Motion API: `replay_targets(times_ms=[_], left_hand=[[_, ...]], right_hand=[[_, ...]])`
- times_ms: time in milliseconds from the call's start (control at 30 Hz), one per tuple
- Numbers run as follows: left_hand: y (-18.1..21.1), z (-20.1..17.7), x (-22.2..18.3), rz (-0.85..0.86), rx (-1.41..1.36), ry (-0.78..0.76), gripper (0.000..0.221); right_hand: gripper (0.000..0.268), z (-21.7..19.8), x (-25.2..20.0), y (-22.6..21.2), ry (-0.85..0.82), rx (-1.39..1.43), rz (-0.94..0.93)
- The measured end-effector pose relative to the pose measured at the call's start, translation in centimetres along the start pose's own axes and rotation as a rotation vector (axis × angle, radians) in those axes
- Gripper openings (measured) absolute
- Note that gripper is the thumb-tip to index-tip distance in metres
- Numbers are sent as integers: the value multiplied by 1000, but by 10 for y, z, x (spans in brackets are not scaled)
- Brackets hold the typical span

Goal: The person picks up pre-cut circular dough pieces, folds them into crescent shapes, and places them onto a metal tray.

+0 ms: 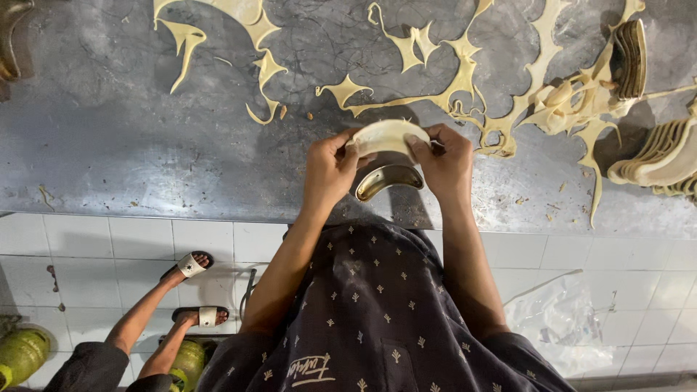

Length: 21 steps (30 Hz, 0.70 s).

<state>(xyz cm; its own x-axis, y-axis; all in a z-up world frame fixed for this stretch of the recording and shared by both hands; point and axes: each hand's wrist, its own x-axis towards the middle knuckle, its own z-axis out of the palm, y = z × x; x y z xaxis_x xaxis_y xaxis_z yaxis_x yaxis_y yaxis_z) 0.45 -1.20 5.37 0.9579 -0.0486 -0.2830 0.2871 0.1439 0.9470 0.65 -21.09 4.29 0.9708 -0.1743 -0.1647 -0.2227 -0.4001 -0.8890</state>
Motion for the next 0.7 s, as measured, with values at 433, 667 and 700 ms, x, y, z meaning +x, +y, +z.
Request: replay_targets(times_ms=[433, 667, 700], left_hand=[[29, -2, -4, -7, 251, -302, 30], [-7, -11, 3, 31, -52, -30, 30], [-3, -7, 2, 28, -95, 20, 31]], right_hand=[[35, -2, 31, -83, -418, -685, -374], [31, -14, 32, -43, -282, -457, -66], [21, -7, 24, -40, -267, -141, 11]])
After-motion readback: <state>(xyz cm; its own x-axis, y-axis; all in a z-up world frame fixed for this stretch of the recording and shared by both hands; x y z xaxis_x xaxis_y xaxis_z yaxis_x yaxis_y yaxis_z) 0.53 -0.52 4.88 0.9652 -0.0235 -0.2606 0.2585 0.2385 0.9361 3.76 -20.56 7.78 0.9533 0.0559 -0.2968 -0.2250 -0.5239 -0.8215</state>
